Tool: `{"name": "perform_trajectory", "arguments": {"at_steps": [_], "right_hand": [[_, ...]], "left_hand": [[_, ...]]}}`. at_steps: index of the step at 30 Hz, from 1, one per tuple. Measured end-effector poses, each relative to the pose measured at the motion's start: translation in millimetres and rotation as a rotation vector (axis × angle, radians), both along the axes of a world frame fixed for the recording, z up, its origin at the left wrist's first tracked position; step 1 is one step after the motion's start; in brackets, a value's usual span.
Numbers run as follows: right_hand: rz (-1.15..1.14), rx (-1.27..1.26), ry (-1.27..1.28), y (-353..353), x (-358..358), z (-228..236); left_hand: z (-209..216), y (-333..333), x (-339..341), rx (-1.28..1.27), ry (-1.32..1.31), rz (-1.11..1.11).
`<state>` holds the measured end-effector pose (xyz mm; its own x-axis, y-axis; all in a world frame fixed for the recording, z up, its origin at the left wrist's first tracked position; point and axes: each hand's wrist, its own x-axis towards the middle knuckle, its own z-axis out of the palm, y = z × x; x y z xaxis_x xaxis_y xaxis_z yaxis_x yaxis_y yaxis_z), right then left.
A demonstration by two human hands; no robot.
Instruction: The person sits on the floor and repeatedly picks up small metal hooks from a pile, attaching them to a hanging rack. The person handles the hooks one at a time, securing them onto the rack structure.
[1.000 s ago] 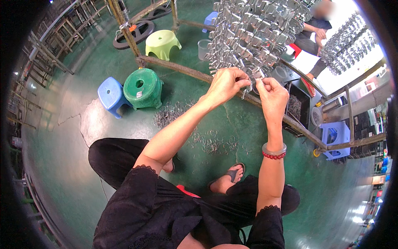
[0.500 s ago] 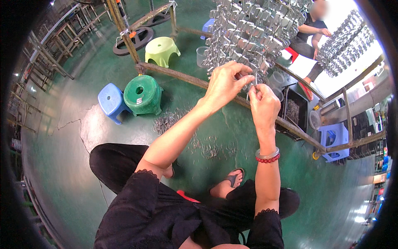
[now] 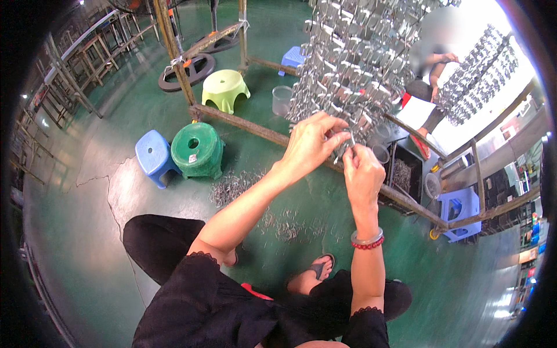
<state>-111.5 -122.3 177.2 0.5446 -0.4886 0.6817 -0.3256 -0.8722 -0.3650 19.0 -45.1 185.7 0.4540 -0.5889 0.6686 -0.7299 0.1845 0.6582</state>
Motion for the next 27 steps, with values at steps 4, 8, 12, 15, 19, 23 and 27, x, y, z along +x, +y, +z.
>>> {"name": "perform_trajectory", "arguments": {"at_steps": [4, 8, 12, 15, 19, 23, 27], "right_hand": [[0.031, 0.069, -0.010, 4, -2, 0], [0.074, 0.127, -0.093, 0, -7, -3], [0.074, 0.432, -0.237, -6, -10, 14], [0.116, 0.474, -0.278, -10, 2, 32], [0.194, 0.596, -0.304, -18, 9, 37], [0.186, 0.572, -0.292, -21, 7, 41], [0.177, 0.589, -0.282, -20, 6, 39]], "left_hand": [[4, -1, 1, 0.008, -0.023, -0.023], [5, 0, 0, 0.013, 0.003, -0.047], [9, 0, -4, 0.035, -0.009, -0.053], [13, 2, -5, 0.069, -0.047, -0.025], [10, 2, -7, 0.066, -0.127, -0.005], [14, 2, -9, 0.041, -0.158, -0.014], [9, 4, -9, 0.029, -0.123, -0.038]]}}
